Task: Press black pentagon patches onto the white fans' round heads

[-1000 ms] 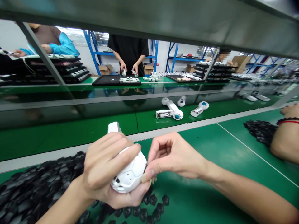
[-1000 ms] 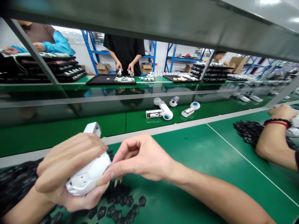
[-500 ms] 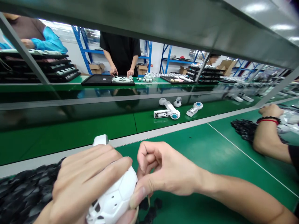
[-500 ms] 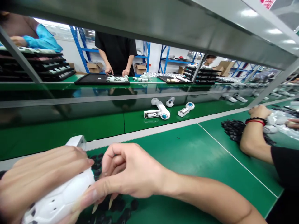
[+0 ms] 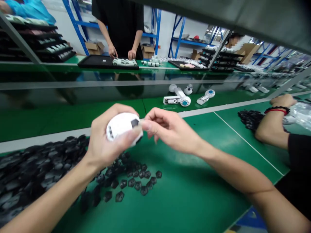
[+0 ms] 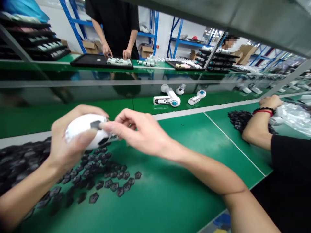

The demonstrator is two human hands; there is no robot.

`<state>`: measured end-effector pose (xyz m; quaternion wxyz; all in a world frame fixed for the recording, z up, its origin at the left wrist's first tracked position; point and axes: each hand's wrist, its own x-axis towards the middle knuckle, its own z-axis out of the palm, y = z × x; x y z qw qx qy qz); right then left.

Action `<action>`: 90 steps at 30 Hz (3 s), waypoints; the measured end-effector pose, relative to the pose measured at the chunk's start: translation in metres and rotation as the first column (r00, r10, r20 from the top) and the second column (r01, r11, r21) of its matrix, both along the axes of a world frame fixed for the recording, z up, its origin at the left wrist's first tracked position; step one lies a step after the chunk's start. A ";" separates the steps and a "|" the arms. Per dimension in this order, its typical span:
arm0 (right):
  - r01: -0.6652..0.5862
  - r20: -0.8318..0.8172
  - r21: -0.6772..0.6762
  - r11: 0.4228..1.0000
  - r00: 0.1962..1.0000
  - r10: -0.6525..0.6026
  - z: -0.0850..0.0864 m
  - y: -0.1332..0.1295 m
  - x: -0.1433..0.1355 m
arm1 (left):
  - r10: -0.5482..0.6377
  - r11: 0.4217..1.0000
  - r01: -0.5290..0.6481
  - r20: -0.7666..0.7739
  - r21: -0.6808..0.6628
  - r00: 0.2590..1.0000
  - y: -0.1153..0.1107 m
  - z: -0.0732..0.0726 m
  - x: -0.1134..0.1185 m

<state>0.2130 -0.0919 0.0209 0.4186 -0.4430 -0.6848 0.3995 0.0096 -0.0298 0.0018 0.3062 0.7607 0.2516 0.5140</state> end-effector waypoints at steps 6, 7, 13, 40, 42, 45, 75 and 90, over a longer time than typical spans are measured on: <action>-0.092 0.705 -0.188 0.978 0.680 0.200 -0.026 -0.028 0.032 | -0.003 0.870 0.038 0.073 -0.492 0.997 0.034 -0.020 -0.001; -0.122 0.730 -0.189 0.974 0.646 0.222 -0.032 -0.034 0.033 | -0.019 0.856 0.045 0.057 -0.515 0.998 0.037 -0.018 -0.004; -0.368 0.870 0.106 0.924 0.484 0.093 -0.065 -0.058 0.031 | 0.062 0.951 -0.194 -0.466 -0.240 0.883 0.040 0.010 -0.020; -0.031 -0.377 -0.039 0.999 0.926 0.014 0.010 0.016 -0.010 | -0.150 0.801 0.210 0.151 -0.560 0.977 0.012 0.000 -0.022; -0.046 -0.452 -0.124 0.991 0.892 -0.015 0.010 0.016 -0.012 | -0.149 0.854 0.164 0.069 -0.494 0.986 0.007 -0.003 -0.019; -0.034 -0.471 -0.163 0.986 0.881 -0.047 0.006 0.021 -0.012 | -0.094 0.906 0.076 -0.024 -0.416 0.995 0.000 -0.006 -0.014; -0.107 -0.164 0.011 0.994 0.981 0.108 -0.004 0.041 0.000 | 0.169 0.982 -0.171 -0.031 -0.085 0.985 -0.008 -0.008 -0.004; -0.104 0.429 -0.141 0.985 0.890 0.155 -0.030 -0.002 0.007 | 0.080 0.971 -0.026 0.225 -0.237 0.971 0.021 -0.008 -0.015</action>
